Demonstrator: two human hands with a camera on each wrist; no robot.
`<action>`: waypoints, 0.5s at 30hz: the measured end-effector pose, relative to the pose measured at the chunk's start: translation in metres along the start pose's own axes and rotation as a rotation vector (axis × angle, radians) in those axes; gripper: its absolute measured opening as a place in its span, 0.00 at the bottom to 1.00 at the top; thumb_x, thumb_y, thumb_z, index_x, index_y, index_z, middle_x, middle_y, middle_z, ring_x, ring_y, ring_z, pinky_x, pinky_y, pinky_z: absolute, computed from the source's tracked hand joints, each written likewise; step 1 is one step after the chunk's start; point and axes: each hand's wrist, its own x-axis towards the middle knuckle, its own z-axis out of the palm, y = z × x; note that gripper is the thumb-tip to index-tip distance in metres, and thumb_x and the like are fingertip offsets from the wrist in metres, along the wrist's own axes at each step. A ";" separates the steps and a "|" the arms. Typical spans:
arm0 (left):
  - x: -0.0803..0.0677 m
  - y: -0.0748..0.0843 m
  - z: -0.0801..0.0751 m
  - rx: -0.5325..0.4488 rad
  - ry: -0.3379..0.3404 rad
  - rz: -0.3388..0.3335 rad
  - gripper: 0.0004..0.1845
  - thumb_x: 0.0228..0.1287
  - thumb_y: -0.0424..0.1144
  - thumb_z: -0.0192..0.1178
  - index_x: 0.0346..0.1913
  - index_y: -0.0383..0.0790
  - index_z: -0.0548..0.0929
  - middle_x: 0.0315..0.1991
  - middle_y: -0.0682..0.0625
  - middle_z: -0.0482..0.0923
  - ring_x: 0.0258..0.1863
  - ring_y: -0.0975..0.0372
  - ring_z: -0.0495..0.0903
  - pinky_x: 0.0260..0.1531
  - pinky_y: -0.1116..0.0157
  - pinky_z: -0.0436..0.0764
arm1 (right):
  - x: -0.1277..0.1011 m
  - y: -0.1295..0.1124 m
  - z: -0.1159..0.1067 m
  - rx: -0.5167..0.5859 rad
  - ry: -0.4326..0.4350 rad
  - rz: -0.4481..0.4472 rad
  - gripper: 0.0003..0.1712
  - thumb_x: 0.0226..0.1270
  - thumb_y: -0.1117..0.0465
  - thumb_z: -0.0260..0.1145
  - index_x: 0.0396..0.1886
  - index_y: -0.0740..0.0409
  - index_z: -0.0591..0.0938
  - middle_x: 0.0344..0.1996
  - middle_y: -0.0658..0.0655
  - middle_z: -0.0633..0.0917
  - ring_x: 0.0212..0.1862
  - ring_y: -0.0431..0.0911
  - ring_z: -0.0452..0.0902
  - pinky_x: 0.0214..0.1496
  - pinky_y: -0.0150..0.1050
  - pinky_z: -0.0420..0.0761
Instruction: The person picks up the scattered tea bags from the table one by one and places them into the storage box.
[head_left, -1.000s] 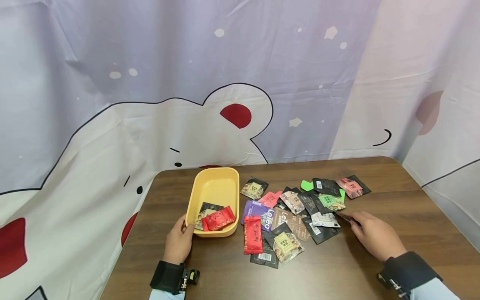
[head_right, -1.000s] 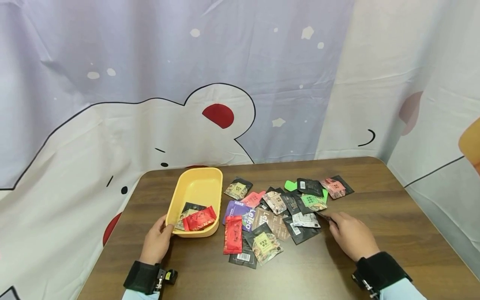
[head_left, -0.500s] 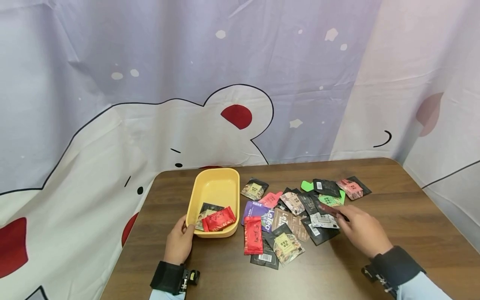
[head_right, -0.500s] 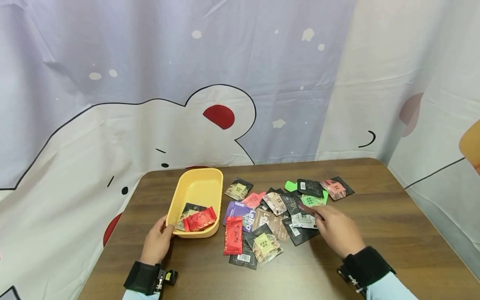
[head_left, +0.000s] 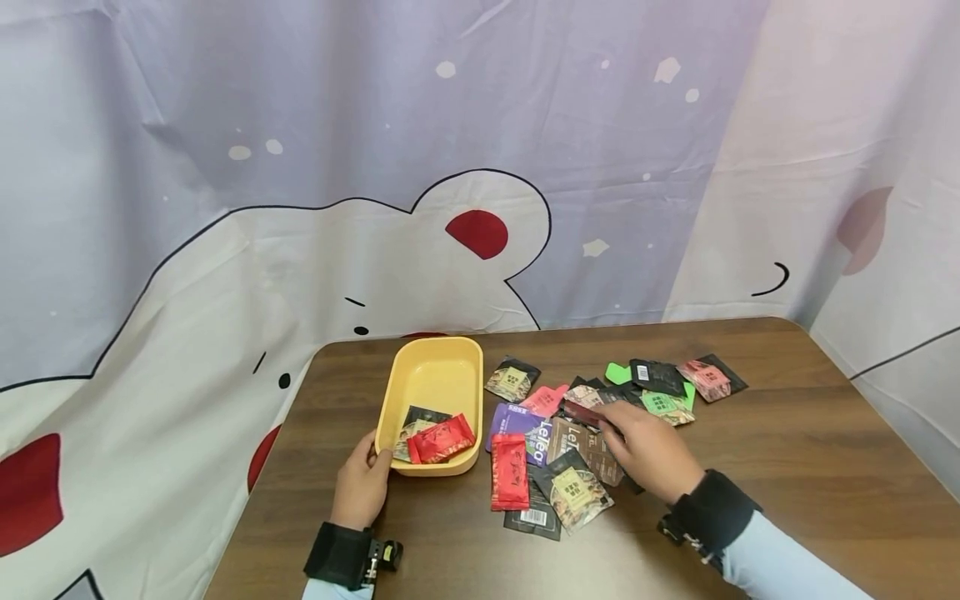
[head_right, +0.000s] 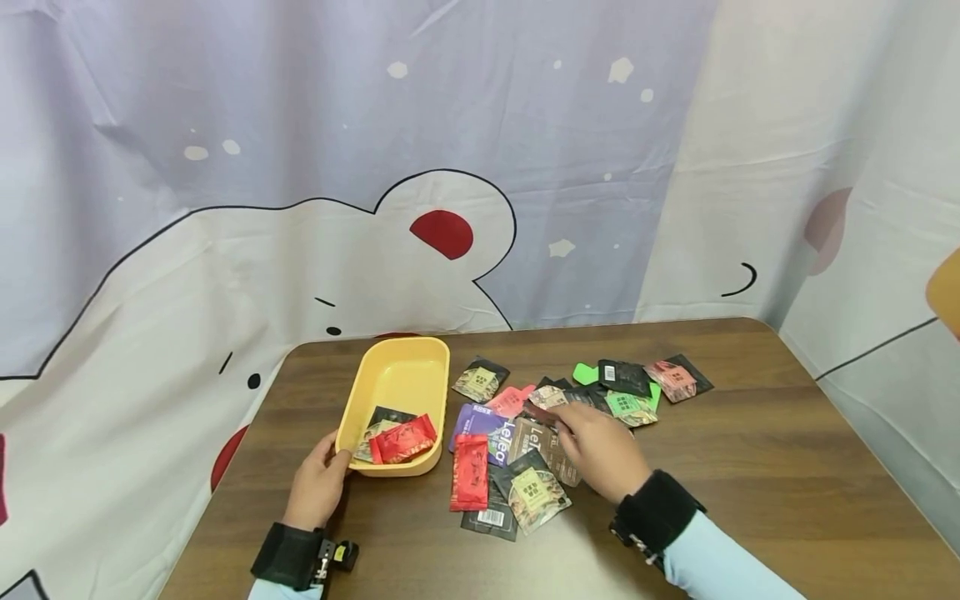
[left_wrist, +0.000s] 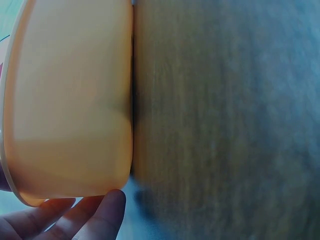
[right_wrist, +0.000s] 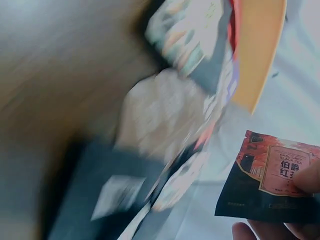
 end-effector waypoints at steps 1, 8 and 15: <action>0.000 0.000 0.001 0.000 -0.001 -0.002 0.29 0.77 0.41 0.48 0.76 0.35 0.64 0.71 0.33 0.70 0.67 0.45 0.75 0.63 0.49 0.76 | 0.003 -0.005 0.002 0.004 -0.004 -0.011 0.14 0.70 0.63 0.65 0.53 0.57 0.85 0.45 0.55 0.89 0.44 0.50 0.87 0.47 0.50 0.86; -0.001 0.002 0.002 -0.006 -0.016 -0.012 0.29 0.77 0.42 0.48 0.76 0.35 0.63 0.71 0.33 0.69 0.67 0.45 0.75 0.63 0.49 0.76 | 0.021 -0.042 0.020 0.084 -0.051 -0.053 0.15 0.72 0.60 0.64 0.56 0.53 0.84 0.45 0.51 0.89 0.42 0.42 0.85 0.46 0.43 0.86; -0.002 0.002 -0.001 0.006 -0.013 -0.011 0.29 0.77 0.42 0.48 0.76 0.36 0.63 0.71 0.34 0.70 0.66 0.46 0.76 0.64 0.47 0.75 | 0.044 -0.087 0.037 0.161 -0.075 -0.128 0.15 0.76 0.57 0.60 0.58 0.50 0.82 0.47 0.49 0.88 0.46 0.41 0.84 0.50 0.43 0.85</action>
